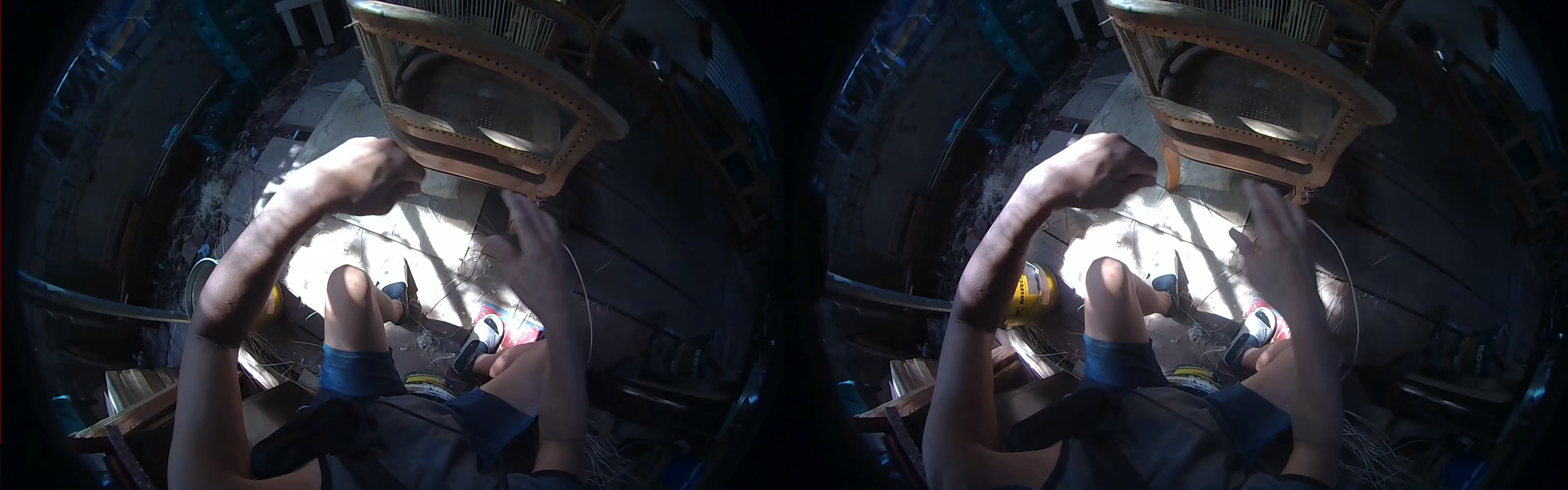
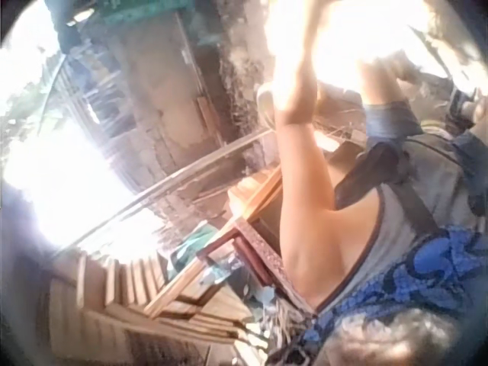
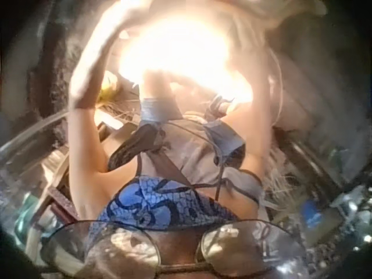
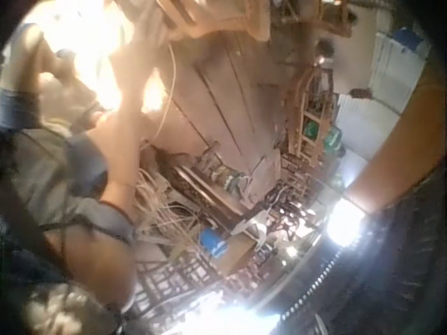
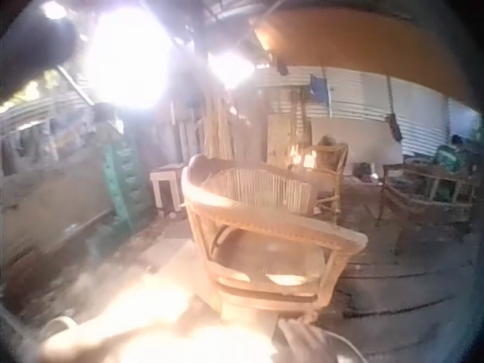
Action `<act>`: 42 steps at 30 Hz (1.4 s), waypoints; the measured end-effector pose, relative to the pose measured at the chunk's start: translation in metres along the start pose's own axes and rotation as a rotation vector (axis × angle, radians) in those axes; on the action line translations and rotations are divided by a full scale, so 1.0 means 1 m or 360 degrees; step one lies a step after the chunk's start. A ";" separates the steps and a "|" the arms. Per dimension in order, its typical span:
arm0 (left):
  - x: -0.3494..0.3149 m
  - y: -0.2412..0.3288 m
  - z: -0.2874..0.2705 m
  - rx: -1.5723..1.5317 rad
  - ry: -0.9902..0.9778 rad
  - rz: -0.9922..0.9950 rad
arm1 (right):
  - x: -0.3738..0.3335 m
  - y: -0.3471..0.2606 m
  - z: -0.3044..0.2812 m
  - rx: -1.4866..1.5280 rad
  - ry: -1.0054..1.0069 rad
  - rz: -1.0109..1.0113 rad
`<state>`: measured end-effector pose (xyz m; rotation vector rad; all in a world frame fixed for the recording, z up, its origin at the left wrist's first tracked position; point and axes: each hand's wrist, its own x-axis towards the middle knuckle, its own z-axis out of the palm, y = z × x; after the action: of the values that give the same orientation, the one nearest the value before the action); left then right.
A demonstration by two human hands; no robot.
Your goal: Repairing or weaving a cane chair using rattan strips and pliers.
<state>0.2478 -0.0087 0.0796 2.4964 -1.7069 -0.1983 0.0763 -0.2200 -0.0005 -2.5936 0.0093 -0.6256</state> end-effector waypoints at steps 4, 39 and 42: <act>0.055 0.022 -0.035 0.0284 -0.0111 0.0136 | 0.016 -0.024 0.034 0.1030 -0.0331 0.0480; 0.141 0.136 -0.036 0.0577 0.0812 -0.0620 | -0.059 0.015 0.050 0.1085 -0.0153 0.0321; 0.152 0.144 -0.002 0.0129 0.1018 -0.0298 | -0.088 -0.014 -0.041 0.1477 0.0181 0.0660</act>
<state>0.1705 -0.2022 0.0982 2.3914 -1.2384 0.6006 -0.0217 -0.2152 0.0002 -1.5935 0.2299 -0.4627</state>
